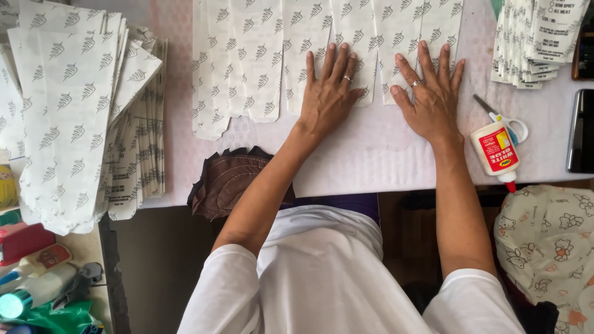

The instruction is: The person organizes a series of printed paper slips by hand, aligning them in rows on a table and then gathering them into a stack. They also apply glue from a white glue bottle to some of the paper slips before stacking them.

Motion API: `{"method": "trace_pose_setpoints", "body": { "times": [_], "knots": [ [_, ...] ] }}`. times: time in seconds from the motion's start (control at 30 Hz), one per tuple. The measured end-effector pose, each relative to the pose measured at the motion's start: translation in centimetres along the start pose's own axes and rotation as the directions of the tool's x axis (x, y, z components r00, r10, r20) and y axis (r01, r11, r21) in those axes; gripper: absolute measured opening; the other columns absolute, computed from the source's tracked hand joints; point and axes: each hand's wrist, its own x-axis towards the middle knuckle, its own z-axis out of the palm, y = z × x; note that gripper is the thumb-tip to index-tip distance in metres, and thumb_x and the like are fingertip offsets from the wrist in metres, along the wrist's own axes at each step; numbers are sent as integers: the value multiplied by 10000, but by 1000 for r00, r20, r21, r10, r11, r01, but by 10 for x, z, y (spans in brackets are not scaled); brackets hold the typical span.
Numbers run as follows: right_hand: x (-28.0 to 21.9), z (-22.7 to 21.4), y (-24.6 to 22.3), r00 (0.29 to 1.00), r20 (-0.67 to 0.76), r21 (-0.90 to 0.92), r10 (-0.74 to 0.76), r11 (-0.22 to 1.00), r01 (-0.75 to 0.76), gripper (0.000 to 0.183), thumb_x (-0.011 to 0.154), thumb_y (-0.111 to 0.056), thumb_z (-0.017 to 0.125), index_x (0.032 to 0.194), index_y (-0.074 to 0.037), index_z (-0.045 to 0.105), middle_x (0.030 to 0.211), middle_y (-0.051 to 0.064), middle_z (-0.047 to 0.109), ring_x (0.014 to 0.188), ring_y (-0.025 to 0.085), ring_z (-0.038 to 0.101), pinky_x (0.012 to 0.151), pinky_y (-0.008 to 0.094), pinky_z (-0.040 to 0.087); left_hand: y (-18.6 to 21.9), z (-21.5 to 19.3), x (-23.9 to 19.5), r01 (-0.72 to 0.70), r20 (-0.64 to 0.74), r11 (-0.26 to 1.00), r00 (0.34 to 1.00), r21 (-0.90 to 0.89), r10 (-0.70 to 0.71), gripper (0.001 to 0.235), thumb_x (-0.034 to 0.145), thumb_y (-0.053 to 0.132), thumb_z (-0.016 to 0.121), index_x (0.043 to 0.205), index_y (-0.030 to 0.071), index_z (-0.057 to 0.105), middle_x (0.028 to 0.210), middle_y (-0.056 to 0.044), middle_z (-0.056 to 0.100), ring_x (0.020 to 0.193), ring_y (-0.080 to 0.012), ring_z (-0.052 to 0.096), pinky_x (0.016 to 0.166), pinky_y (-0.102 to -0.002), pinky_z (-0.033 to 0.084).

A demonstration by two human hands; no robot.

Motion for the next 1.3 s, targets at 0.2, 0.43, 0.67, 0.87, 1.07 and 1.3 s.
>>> {"method": "trace_pose_setpoints", "body": {
  "times": [0.2,0.43,0.67,0.87,1.07,1.3],
  "knots": [
    [-1,9,10,989,-118,0,-93,996,93,529,1150,-391,586,1582,-89,548,1691,195,229,1541,460,63,1168,757,-39,8,9,-11,-6,-99,994,995,-112,-6,661,1080,441,663,1548,43,420,1651,-188,229,1549,-392,182,1255,-677,169],
    [4,24,-16,914,-264,358,-309,849,390,266,921,-100,834,1156,4,767,1324,165,704,1260,371,648,1155,478,472,6,27,-32,-166,-311,878,950,-449,21,238,826,207,855,988,48,784,1155,-125,730,1274,-318,618,1128,-483,438],
    [3,23,-21,900,-255,308,-354,852,423,161,927,-111,830,1054,-22,787,1237,125,751,1227,323,690,1154,455,488,9,6,-33,-211,-344,885,937,-415,62,156,881,154,786,956,18,789,1075,-185,756,1209,-358,654,1047,-474,506],
    [-1,16,-33,868,-310,180,-389,872,455,74,993,-62,784,991,2,748,1186,118,759,1222,308,702,1200,484,427,11,7,-35,-222,-388,893,920,-392,59,178,963,199,689,924,42,764,1071,-181,759,1193,-354,665,1008,-460,529],
    [4,13,-40,877,-279,242,-392,855,459,88,977,155,734,972,107,661,1157,200,641,1190,368,669,1198,611,398,20,13,-32,-231,-438,874,899,-427,24,65,1015,15,593,975,-22,629,1164,-197,672,1220,-372,603,985,-460,493],
    [8,13,-40,904,-285,341,-318,848,405,140,925,184,797,955,125,673,1099,231,665,1126,370,687,1242,603,364,32,28,-25,-36,-349,806,912,-591,-215,122,897,12,709,1009,38,667,1112,-85,658,1201,-304,598,964,-443,462]
  ]
}}
